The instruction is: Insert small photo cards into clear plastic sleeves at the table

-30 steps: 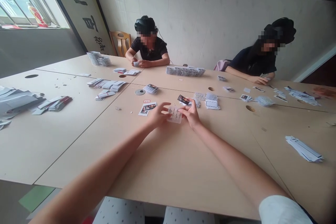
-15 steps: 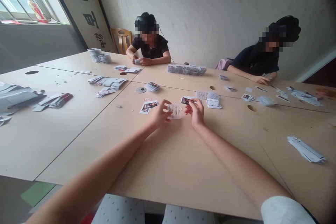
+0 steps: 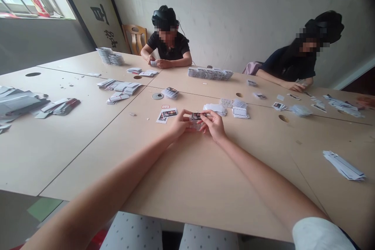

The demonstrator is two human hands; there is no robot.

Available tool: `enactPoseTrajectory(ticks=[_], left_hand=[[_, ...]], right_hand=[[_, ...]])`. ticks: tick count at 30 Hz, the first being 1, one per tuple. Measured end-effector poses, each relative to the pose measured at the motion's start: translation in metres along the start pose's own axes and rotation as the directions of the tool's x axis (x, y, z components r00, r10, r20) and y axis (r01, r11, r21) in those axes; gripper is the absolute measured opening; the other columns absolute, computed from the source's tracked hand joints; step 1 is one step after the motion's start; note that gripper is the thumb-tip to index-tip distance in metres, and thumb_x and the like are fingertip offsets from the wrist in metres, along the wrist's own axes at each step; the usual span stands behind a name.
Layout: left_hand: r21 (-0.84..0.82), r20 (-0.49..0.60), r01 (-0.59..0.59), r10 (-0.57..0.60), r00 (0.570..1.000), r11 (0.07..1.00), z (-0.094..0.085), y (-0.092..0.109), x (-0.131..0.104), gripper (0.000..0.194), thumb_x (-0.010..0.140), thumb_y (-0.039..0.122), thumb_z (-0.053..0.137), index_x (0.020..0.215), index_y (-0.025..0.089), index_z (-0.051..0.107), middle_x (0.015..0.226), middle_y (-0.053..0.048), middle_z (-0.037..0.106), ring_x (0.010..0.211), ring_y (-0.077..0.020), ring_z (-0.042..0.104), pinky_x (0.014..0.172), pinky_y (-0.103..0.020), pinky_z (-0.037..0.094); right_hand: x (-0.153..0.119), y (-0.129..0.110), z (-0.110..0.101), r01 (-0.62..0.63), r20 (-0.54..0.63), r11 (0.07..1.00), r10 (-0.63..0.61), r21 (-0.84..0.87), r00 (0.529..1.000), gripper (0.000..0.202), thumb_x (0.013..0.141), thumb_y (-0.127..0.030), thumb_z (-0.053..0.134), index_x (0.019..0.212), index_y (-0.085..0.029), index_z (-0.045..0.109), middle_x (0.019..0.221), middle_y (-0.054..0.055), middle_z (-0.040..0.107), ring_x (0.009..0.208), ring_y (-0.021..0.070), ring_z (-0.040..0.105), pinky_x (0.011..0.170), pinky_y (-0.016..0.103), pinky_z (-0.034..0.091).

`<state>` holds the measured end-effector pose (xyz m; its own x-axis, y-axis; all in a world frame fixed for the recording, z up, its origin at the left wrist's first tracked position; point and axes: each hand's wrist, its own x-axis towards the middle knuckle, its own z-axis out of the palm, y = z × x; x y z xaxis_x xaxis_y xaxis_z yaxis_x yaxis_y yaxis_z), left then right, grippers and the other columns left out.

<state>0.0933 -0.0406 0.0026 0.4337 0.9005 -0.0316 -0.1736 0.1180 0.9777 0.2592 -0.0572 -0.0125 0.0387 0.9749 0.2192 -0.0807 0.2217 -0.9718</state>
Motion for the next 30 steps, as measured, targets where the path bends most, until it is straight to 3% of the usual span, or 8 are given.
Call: enactPoseTrajectory(ticks=[8, 30], left_hand=[[-0.043, 0.053, -0.013, 0.015, 0.998, 0.999, -0.0045, -0.0011, 0.0003, 0.024, 0.084, 0.041, 0.059, 0.095, 0.021, 0.053, 0.089, -0.003, 0.066, 0.082, -0.0188, 0.068, 0.077, -0.039, 0.057], [-0.048, 0.049, -0.013, 0.016, 0.999, 0.999, -0.0032, 0.0016, 0.0003, 0.025, 0.083, 0.041, 0.062, 0.093, 0.019, 0.053, 0.091, -0.005, 0.067, 0.080, -0.0183, 0.069, 0.077, -0.038, 0.057]], right_hand=[[0.0033, 0.0066, -0.0017, -0.038, -0.016, 0.999, 0.037, -0.029, 0.999, 0.027, 0.075, -0.042, 0.069, 0.086, -0.020, 0.061, 0.059, 0.000, 0.068, 0.039, 0.0168, 0.061, 0.029, 0.020, 0.039], [0.0043, 0.0061, -0.0015, -0.044, -0.004, 0.998, 0.044, -0.037, 0.999, 0.027, 0.075, -0.043, 0.067, 0.087, -0.020, 0.061, 0.061, 0.000, 0.069, 0.040, 0.0156, 0.062, 0.029, 0.019, 0.038]])
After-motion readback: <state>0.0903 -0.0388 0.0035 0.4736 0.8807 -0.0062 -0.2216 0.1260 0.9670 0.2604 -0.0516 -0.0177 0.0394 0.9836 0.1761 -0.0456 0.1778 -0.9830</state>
